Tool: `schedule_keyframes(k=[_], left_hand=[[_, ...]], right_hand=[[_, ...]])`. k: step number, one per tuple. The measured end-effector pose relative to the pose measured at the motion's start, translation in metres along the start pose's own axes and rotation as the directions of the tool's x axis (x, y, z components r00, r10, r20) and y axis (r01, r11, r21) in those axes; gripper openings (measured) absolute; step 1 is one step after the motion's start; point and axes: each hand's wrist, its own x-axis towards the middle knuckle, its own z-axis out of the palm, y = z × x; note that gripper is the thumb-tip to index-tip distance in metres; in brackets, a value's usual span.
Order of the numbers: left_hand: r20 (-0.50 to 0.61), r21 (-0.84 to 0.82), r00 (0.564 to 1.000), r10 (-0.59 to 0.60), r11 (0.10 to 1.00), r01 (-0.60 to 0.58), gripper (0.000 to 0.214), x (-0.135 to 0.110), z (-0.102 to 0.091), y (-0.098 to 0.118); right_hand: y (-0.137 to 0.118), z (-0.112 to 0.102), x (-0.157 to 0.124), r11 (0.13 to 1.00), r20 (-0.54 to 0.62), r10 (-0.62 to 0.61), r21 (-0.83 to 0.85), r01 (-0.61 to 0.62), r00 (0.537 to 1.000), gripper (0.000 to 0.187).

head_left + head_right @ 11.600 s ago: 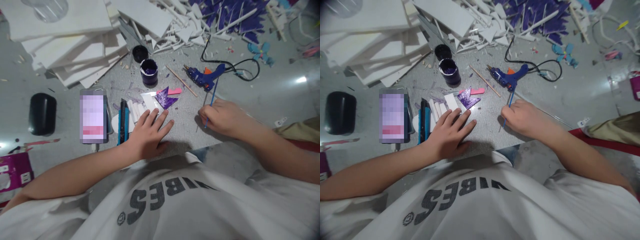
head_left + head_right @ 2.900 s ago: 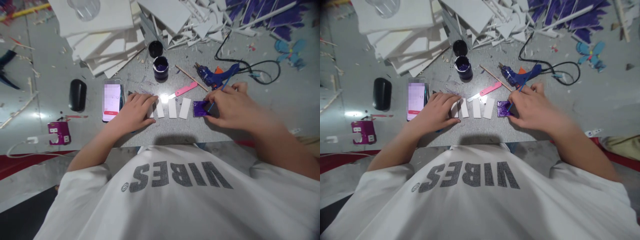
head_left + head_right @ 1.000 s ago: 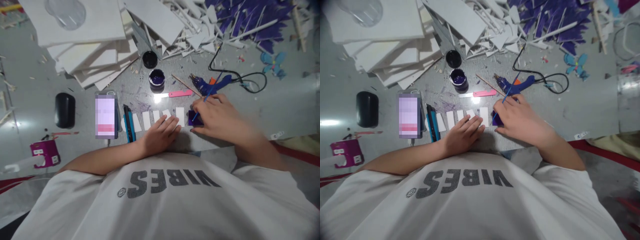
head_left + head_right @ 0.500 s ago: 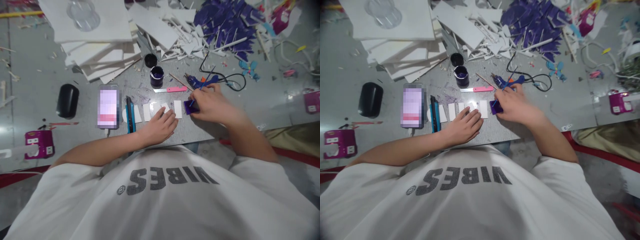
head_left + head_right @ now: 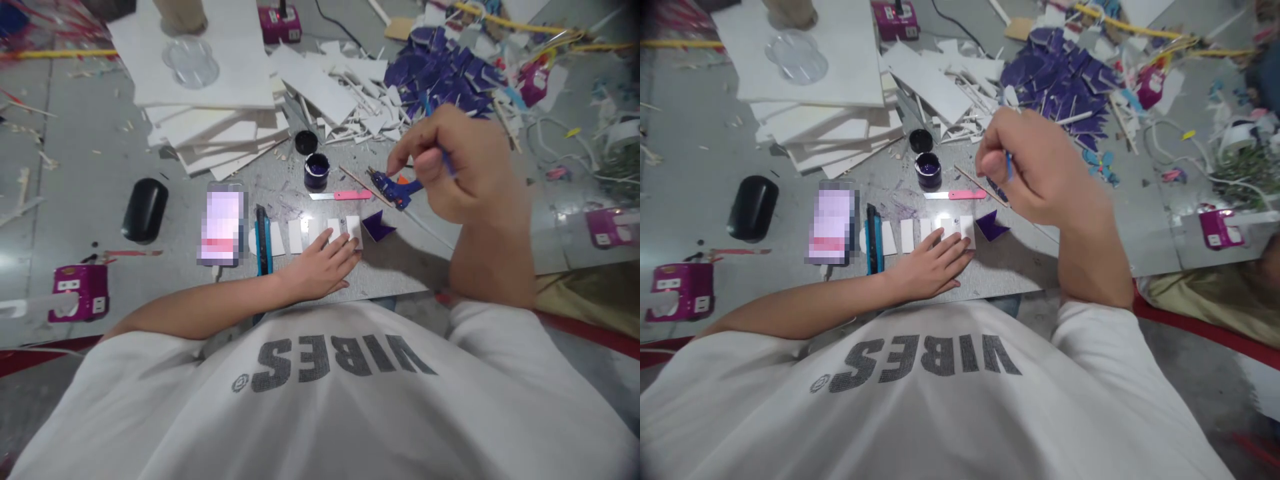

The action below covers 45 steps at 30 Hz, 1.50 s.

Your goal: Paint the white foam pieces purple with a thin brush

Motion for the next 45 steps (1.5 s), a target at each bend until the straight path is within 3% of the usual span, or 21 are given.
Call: schedule_keyframes(k=[3, 5, 10, 14, 17, 21, 29, 45], left_hand=[[0.028, 0.022, 1.000, 0.012, 1.000, -0.012, 0.077, 0.002, 0.002, -0.001], [0.040, 0.039, 0.999, 0.010, 0.999, -0.011, 0.081, 0.002, 0.003, -0.001], [0.038, 0.042, 0.999, 0.012, 0.999, -0.013, 0.080, 0.000, 0.003, 0.000], [0.075, 0.021, 0.997, -0.014, 1.000, 0.012, 0.079, 0.001, 0.002, 0.001], [0.115, -0.001, 0.993, -0.025, 1.000, 0.025, 0.082, 0.002, 0.001, 0.001], [0.165, -0.022, 0.986, -0.022, 0.999, 0.026, 0.086, 0.002, -0.002, 0.000], [0.174, -0.061, 0.984, -0.025, 0.997, 0.036, 0.087, 0.001, 0.001, -0.002], [0.110, -0.044, 0.994, -0.022, 0.999, 0.026, 0.084, -0.003, 0.007, -0.002]], right_hand=[[-0.006, 0.008, 0.016, 0.960, -0.202, -0.114, 0.229, 0.160, 0.973, 0.079], [-0.008, 0.020, 0.025, 0.933, -0.312, -0.150, 0.270, 0.240, 0.938, 0.077], [-0.005, 0.050, 0.041, 0.974, -0.169, 0.057, 0.228, -0.018, 0.984, 0.076], [0.012, 0.075, 0.048, 0.988, -0.158, 0.102, 0.129, -0.082, 0.982, 0.065], [0.027, 0.093, 0.051, 0.994, -0.190, 0.069, 0.101, -0.051, 0.979, 0.054], [0.041, 0.110, 0.056, 0.980, -0.259, -0.015, 0.187, 0.066, 0.966, 0.042], [0.046, 0.115, 0.055, 0.973, -0.273, 0.024, 0.228, 0.040, 0.962, 0.028], [0.051, 0.122, 0.058, 0.950, -0.309, 0.010, 0.299, 0.087, 0.951, 0.039]])
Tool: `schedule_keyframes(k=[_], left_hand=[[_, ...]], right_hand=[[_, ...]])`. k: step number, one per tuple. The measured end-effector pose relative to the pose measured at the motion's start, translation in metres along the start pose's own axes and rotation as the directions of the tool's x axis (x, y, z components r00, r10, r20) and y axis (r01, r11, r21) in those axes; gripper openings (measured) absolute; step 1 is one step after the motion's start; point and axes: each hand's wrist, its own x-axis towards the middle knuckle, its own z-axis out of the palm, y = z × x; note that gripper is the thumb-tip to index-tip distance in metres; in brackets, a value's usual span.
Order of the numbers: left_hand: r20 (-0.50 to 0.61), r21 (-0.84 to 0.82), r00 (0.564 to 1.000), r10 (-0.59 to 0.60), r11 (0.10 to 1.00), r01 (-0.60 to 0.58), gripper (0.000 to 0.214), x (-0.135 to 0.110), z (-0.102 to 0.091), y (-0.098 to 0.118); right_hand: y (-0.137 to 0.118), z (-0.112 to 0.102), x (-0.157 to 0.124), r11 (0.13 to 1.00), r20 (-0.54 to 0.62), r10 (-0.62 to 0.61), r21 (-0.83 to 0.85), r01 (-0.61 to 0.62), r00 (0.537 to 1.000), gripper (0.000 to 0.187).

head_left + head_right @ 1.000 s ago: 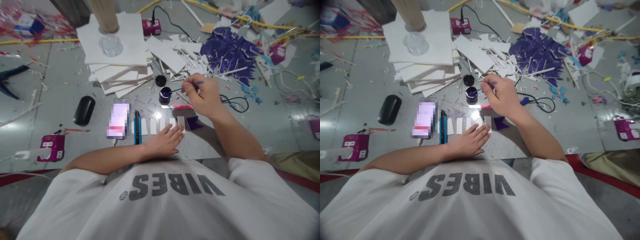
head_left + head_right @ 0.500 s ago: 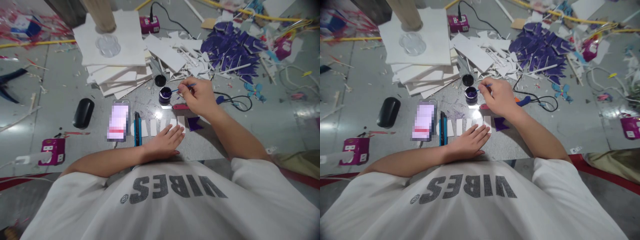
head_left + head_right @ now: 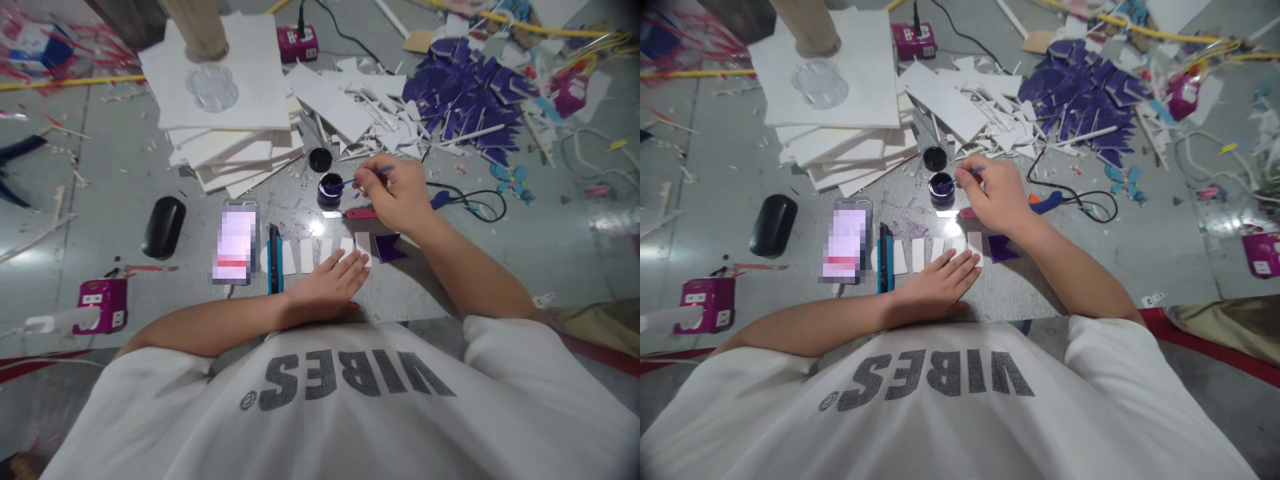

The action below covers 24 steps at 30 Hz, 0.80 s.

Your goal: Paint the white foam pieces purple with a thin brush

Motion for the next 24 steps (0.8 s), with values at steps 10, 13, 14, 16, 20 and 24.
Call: schedule_keyframes(k=[10, 13, 14, 16, 20, 24], left_hand=[[0.024, -0.007, 1.000, 0.003, 1.000, -0.003, 0.085, 0.000, -0.002, -0.001], [0.060, -0.022, 0.998, -0.003, 1.000, 0.004, 0.087, 0.002, -0.003, -0.001], [0.070, -0.028, 0.998, -0.004, 1.000, 0.006, 0.088, 0.002, -0.004, -0.001], [0.081, -0.039, 0.997, -0.004, 0.999, 0.007, 0.088, 0.003, -0.004, -0.002], [0.062, -0.061, 0.998, -0.012, 0.998, 0.016, 0.088, 0.002, -0.002, -0.002], [0.004, -0.082, 1.000, -0.008, 0.997, 0.008, 0.085, 0.000, -0.001, -0.003]], right_hand=[[-0.001, -0.003, 0.000, 0.997, -0.055, 0.037, 0.062, -0.034, 0.998, 0.058], [-0.003, -0.011, 0.006, 0.982, -0.144, 0.067, 0.185, -0.040, 0.987, 0.066], [-0.004, -0.015, 0.008, 0.976, -0.167, 0.076, 0.216, -0.039, 0.983, 0.066], [-0.005, -0.025, 0.010, 0.965, -0.218, 0.094, 0.260, -0.035, 0.972, 0.067], [0.001, -0.043, 0.000, 0.955, -0.354, 0.134, 0.294, -0.025, 0.925, 0.073], [0.011, -0.052, -0.028, 0.954, -0.422, 0.212, 0.284, -0.093, 0.882, 0.077]])
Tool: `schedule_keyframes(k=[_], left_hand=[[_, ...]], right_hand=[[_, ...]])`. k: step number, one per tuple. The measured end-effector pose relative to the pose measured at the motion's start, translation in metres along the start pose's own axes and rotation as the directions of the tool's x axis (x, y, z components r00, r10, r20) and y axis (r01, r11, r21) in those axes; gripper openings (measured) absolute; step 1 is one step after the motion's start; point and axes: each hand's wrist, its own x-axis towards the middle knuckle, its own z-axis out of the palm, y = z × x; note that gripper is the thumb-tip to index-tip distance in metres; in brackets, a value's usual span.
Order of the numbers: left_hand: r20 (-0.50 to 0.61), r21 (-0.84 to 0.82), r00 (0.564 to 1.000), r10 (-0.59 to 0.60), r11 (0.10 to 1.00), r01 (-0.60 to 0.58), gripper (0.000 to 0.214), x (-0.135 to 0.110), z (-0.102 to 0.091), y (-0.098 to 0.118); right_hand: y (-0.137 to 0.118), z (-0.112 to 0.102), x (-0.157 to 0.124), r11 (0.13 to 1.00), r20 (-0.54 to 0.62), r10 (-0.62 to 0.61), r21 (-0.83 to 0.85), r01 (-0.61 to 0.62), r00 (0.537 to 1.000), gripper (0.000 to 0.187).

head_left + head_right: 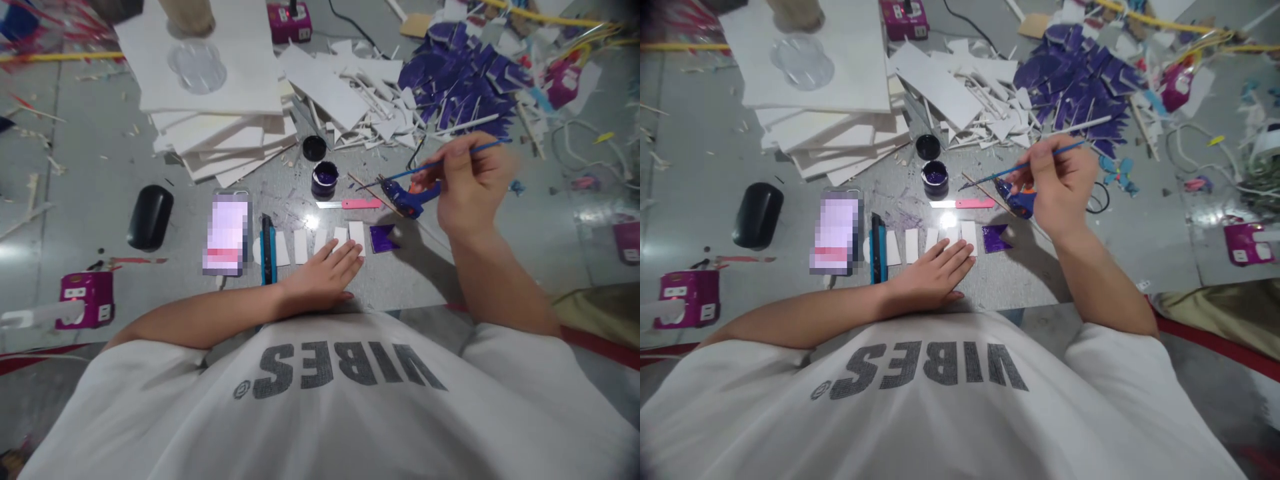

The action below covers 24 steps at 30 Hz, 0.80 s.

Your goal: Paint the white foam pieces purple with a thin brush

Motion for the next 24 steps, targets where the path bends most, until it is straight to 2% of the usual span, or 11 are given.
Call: schedule_keyframes(k=[3, 7, 10, 14, 18, 24], left_hand=[[-0.025, -0.001, 1.000, 0.005, 1.000, -0.005, 0.081, -0.001, -0.001, 0.000], [-0.036, 0.001, 0.999, -0.004, 1.000, 0.004, 0.075, 0.000, -0.005, 0.001], [-0.050, 0.025, 0.999, -0.008, 1.000, 0.009, 0.073, 0.001, -0.006, 0.002], [-0.071, 0.033, 0.997, -0.011, 0.999, 0.013, 0.082, 0.001, -0.006, 0.003], [-0.085, 0.006, 0.996, -0.013, 1.000, 0.014, 0.086, 0.002, -0.005, 0.003], [-0.093, 0.029, 0.996, -0.002, 1.000, 0.005, 0.083, 0.003, -0.004, 0.004]], right_hand=[[0.009, -0.010, -0.021, 0.999, -0.075, 0.014, -0.028, -0.016, 0.997, 0.077], [0.024, -0.015, -0.045, 0.999, -0.127, -0.021, 0.042, 0.026, 0.992, 0.065], [0.037, -0.019, -0.055, 0.998, -0.082, -0.009, 0.063, 0.014, 0.997, 0.061], [0.047, -0.022, -0.059, 0.998, -0.048, 0.036, -0.043, -0.038, 0.998, 0.072], [0.042, -0.021, -0.064, 0.997, -0.036, 0.001, -0.077, -0.003, 0.999, 0.072], [0.031, -0.021, -0.069, 0.983, 0.080, -0.011, -0.182, 0.025, 0.997, 0.064]])
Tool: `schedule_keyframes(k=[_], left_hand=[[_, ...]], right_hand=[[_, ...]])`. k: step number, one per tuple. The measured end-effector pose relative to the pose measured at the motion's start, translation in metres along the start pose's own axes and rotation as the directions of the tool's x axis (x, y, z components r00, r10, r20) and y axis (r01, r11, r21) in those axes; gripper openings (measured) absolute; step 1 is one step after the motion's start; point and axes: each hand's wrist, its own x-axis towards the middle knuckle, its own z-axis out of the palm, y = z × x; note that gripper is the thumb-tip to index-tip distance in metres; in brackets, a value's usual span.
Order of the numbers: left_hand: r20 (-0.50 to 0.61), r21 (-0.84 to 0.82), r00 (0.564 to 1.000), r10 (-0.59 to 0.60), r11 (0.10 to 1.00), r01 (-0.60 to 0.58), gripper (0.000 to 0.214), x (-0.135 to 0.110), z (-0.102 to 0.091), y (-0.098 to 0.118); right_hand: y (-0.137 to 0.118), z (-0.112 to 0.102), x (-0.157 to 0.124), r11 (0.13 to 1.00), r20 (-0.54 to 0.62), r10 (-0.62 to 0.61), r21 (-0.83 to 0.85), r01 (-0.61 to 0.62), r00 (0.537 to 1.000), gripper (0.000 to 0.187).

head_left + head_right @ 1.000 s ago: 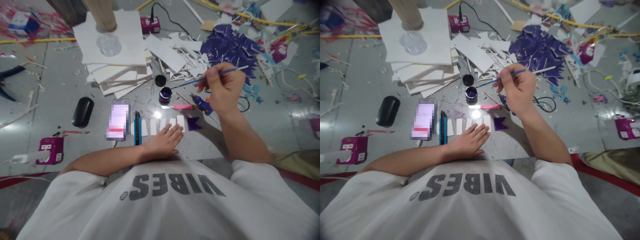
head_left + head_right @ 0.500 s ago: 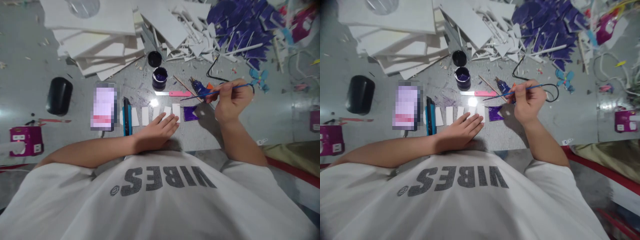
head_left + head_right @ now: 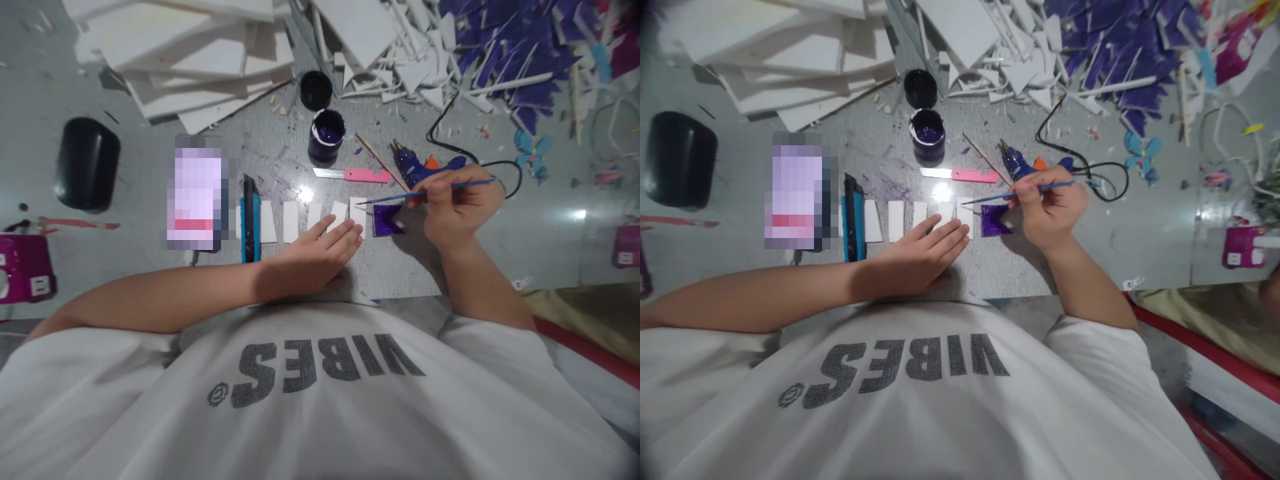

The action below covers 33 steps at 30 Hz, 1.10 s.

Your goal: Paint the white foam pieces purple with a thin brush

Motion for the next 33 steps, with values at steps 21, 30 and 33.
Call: schedule_keyframes(k=[21, 30, 33], left_hand=[[0.050, 0.005, 0.999, 0.011, 1.000, -0.011, 0.087, -0.005, -0.003, -0.004], [0.046, 0.023, 0.999, 0.009, 1.000, -0.010, 0.081, -0.005, -0.003, -0.004], [0.042, 0.001, 0.999, 0.007, 1.000, -0.007, 0.085, -0.005, -0.003, -0.005]], right_hand=[[0.010, -0.002, -0.003, 0.983, 0.045, -0.129, 0.135, 0.122, 0.991, 0.039], [0.000, -0.002, -0.002, 0.992, 0.085, -0.068, 0.109, 0.059, 0.994, 0.039], [0.001, -0.002, -0.002, 0.996, 0.091, -0.033, 0.088, 0.025, 0.995, 0.044]])
